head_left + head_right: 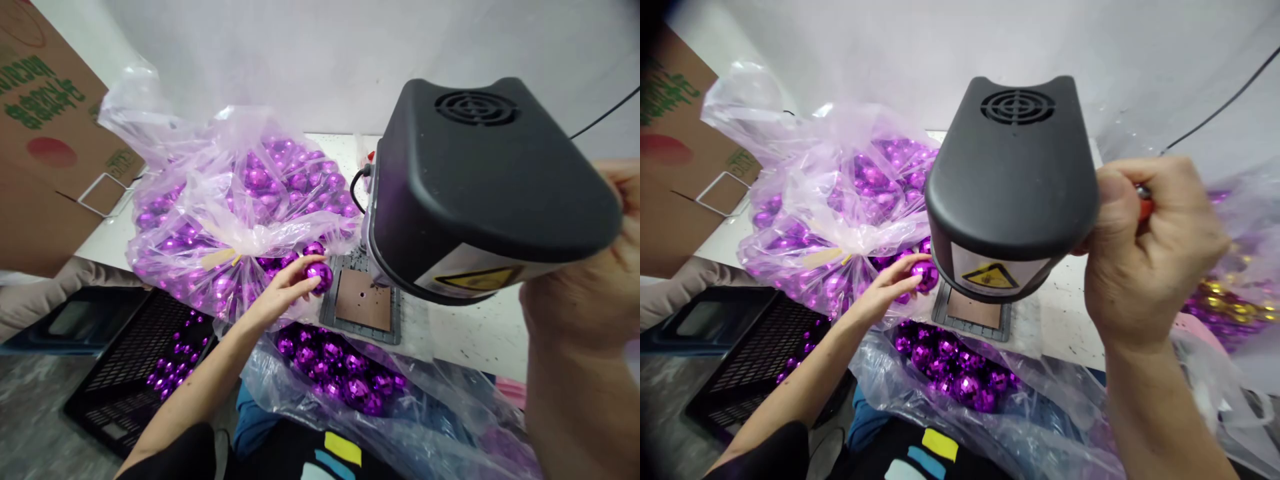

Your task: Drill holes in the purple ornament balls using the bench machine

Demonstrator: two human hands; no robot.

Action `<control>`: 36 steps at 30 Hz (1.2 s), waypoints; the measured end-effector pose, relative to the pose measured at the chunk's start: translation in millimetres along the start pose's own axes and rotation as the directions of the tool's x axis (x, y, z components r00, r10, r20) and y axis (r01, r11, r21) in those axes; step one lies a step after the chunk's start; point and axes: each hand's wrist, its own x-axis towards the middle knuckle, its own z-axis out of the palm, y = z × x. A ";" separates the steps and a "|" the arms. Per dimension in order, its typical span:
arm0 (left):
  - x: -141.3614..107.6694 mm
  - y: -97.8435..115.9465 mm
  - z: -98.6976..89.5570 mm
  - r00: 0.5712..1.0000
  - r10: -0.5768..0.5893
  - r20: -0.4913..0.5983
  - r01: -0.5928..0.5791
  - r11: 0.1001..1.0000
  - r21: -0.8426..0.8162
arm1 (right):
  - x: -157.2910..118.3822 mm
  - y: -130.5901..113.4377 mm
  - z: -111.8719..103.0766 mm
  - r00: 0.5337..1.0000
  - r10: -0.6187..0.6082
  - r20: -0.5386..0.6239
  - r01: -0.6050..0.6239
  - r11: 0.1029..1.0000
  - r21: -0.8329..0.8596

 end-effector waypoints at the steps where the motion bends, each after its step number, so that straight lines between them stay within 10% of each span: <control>1: -2.6 -1.8 7.5 0.995 -0.080 0.055 0.089 0.982 -0.168 | 1.0 -2.6 0.6 0.999 0.030 -0.011 -0.030 1.000 -0.005; 4: -0.5 -11.4 32.0 0.968 -0.194 0.158 0.241 0.891 -0.385 | 3.5 -8.7 1.2 0.994 0.113 0.001 -0.113 0.994 0.008; 12: 23.3 -24.8 61.8 0.967 -0.239 0.086 0.254 0.918 -0.306 | 5.8 -16.7 -4.6 0.993 0.089 0.082 -0.087 0.996 -0.022; 20: 30.4 -38.5 78.5 1.000 0.025 -0.005 -0.025 0.996 0.091 | 8.7 -20.6 -2.8 0.989 0.133 0.064 -0.130 0.990 -0.048; 28: 26.0 -29.5 91.7 0.971 0.240 0.020 -0.212 0.812 0.543 | 5.9 -16.4 -2.7 0.990 0.129 0.061 -0.125 0.991 -0.055; 36: 33.2 -51.5 106.8 0.965 0.262 0.005 -0.239 0.869 0.433 | 4.5 -17.0 -4.4 0.990 0.111 0.083 -0.110 0.994 -0.018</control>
